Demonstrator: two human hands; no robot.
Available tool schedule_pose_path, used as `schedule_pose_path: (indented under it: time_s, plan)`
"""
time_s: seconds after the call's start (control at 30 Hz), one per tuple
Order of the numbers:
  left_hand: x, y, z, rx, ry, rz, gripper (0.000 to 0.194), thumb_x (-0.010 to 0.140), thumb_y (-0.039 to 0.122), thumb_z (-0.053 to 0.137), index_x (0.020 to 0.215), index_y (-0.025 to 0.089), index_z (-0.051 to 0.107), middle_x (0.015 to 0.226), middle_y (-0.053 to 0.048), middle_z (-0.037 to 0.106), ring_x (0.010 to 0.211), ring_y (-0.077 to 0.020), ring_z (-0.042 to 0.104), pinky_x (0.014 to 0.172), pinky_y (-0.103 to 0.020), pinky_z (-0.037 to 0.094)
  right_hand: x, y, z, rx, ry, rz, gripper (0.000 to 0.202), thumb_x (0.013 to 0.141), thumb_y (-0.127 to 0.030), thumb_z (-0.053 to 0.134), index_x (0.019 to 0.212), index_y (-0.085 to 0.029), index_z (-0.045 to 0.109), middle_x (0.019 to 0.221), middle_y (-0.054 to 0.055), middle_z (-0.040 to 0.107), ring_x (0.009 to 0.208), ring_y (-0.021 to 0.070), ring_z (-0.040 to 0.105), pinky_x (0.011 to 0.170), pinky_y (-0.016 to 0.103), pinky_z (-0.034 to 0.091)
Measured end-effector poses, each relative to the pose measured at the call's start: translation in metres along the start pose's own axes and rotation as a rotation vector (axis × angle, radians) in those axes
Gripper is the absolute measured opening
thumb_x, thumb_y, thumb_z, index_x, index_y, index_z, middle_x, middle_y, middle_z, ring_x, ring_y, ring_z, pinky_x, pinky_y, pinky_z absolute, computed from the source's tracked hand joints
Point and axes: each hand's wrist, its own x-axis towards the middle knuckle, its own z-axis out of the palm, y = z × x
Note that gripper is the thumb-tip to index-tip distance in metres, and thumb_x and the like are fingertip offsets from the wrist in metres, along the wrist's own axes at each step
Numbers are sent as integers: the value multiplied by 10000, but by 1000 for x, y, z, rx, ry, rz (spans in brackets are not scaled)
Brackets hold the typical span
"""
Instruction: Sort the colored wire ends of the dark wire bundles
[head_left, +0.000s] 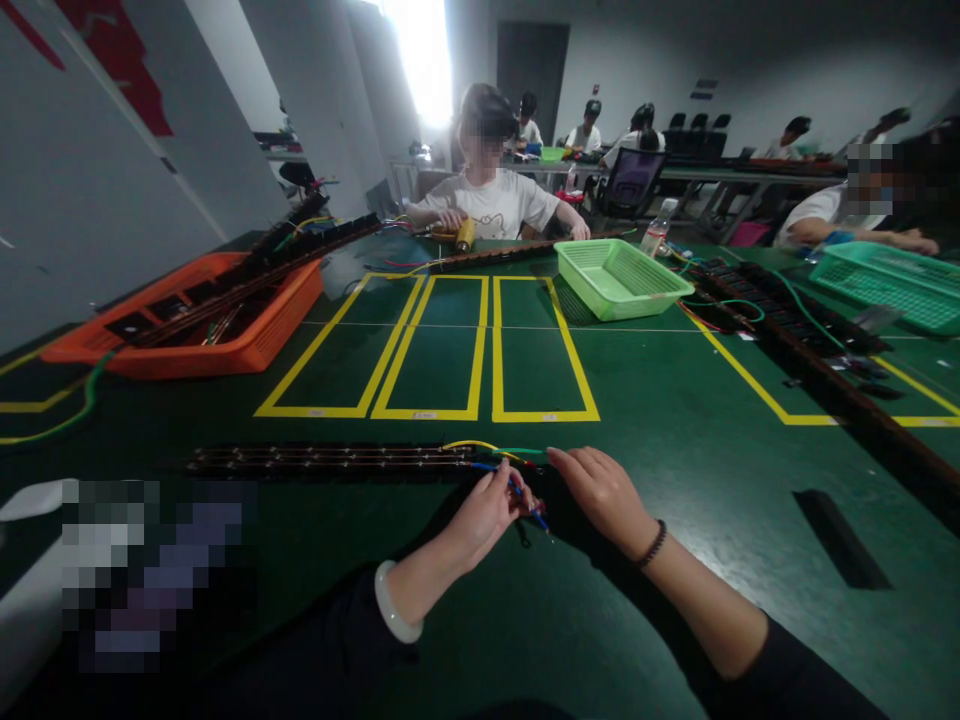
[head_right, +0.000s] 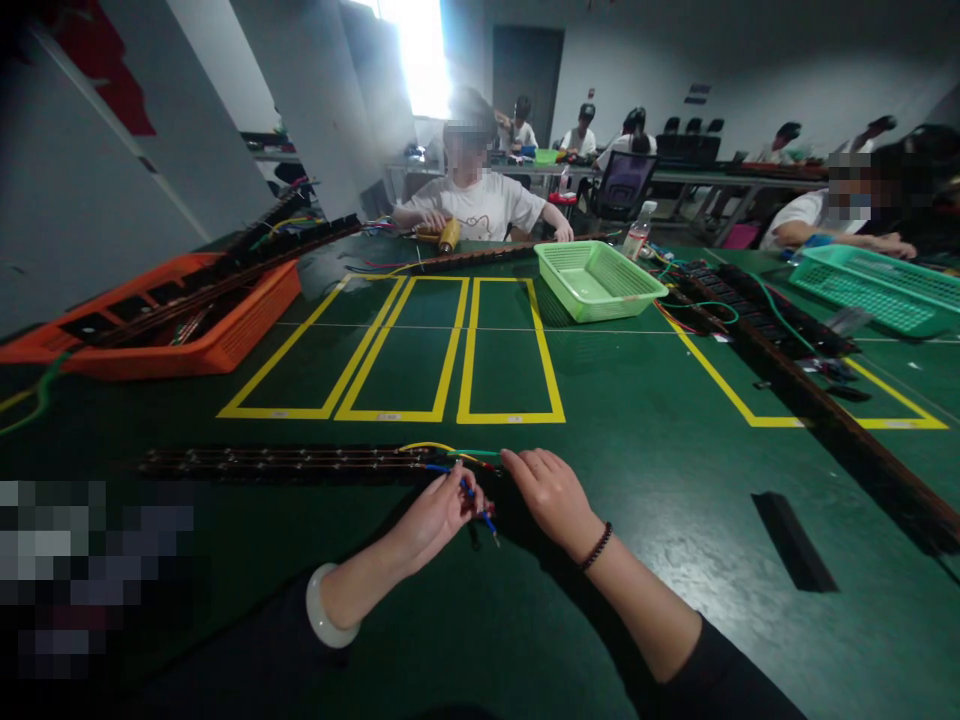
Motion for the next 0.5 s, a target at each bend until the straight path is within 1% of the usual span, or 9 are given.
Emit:
schedule_pose_path:
  time_s: [0.13, 0.23, 0.37, 0.5]
  plan:
    - [-1, 2, 2, 45, 5, -28, 276, 897, 380, 451, 880, 123, 550, 745, -50, 570, 739, -161, 581, 819, -363, 448, 3, 5, 2, -45, -11, 37, 274, 917, -112, 387, 1119, -103, 573, 846, 108, 624, 753, 197, 565, 713, 344, 475]
    - [-1, 3, 3, 43, 13, -28, 274, 906, 348, 436, 895, 108, 566, 765, -70, 585, 764, -177, 593, 795, -354, 455, 2, 4, 1, -2, -26, 47, 244, 930, -150, 397, 1073, -111, 591, 790, 90, 619, 712, 182, 565, 692, 324, 476]
    - [1, 2, 1, -12, 24, 16, 248, 904, 297, 443, 837, 101, 579, 755, -71, 592, 753, -170, 595, 781, -335, 459, -3, -2, 4, 162, -151, 30, 228, 944, -209, 401, 1019, -137, 604, 766, 64, 623, 687, 153, 579, 634, 267, 478]
    - [2, 2, -1, -37, 24, 21, 268, 905, 314, 442, 806, 107, 580, 744, -67, 594, 732, -159, 585, 767, -325, 461, -7, -7, 11, 285, -267, 14, 206, 937, -228, 430, 1019, -157, 605, 849, 67, 650, 746, 147, 610, 656, 248, 481]
